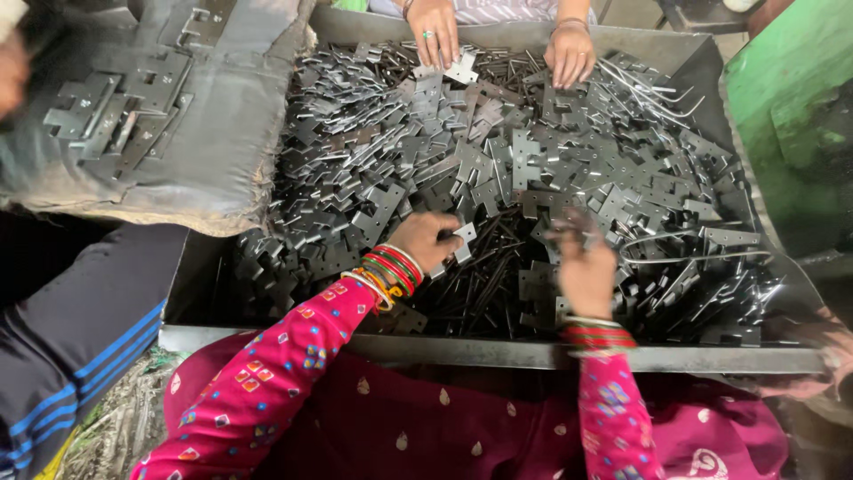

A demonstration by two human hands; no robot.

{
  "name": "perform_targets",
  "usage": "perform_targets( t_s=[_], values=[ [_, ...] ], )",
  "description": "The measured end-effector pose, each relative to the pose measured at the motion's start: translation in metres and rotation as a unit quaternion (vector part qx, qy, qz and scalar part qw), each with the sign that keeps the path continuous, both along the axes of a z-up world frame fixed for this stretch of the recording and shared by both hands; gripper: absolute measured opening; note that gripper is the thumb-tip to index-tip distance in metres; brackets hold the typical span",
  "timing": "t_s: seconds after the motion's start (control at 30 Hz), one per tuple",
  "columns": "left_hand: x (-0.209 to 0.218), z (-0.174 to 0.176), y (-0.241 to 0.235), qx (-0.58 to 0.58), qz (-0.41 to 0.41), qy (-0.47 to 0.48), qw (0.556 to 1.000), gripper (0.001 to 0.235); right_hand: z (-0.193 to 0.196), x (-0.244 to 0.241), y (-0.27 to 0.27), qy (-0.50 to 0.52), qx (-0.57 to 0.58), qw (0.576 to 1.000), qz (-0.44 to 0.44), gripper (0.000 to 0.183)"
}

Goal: The person sorts through a bin of metal pins and small metal plates, picking out the plates by hand and placing them onto a black padded work surface.

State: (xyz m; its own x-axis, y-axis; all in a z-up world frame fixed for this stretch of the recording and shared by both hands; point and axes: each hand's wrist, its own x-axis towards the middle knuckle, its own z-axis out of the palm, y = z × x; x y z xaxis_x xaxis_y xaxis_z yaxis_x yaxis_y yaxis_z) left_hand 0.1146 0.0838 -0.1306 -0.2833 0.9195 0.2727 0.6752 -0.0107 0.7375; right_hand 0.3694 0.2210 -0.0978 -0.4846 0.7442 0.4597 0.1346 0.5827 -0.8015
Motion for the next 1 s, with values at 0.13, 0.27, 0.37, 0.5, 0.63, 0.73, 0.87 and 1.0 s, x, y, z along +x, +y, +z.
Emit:
perform_targets(
  t_s=[0.13, 0.27, 0.37, 0.5, 0.63, 0.73, 0.87, 1.0],
  values=[
    [-0.005, 0.000, 0.000, 0.001, -0.004, 0.008, 1.000, 0.033, -0.030, -0.051, 0.002, -0.431, 0.168, 0.873, -0.154, 0.028],
    [-0.011, 0.019, -0.005, -0.023, -0.008, -0.005, 1.000, 0.030, -0.034, -0.047, -0.007, -0.468, 0.225, 0.840, -0.155, 0.021],
    [-0.012, 0.033, -0.004, -0.027, 0.013, -0.116, 0.993, 0.026, -0.031, -0.016, 0.001, -0.271, 0.133, 0.946, -0.117, 0.021],
    [-0.018, 0.039, 0.006, 0.077, -0.032, -0.349, 0.933, 0.020, -0.027, 0.028, 0.012, 0.184, -0.247, 0.950, -0.049, 0.022],
    [-0.020, 0.035, 0.010, 0.028, 0.006, -0.443, 0.896, 0.021, -0.031, 0.028, 0.015, 0.020, -0.074, 0.990, -0.120, 0.034],
    [-0.012, 0.026, 0.010, -0.008, 0.024, -0.434, 0.901, 0.024, -0.043, 0.004, 0.002, -0.309, 0.136, 0.931, -0.135, 0.045],
    [-0.006, 0.018, 0.003, -0.019, 0.023, -0.395, 0.918, 0.025, -0.057, -0.027, -0.014, -0.444, 0.214, 0.862, -0.116, 0.027],
    [-0.013, 0.021, 0.010, -0.027, 0.030, -0.428, 0.903, 0.024, -0.040, -0.006, -0.016, -0.281, 0.129, 0.940, -0.144, 0.034]
  ],
)
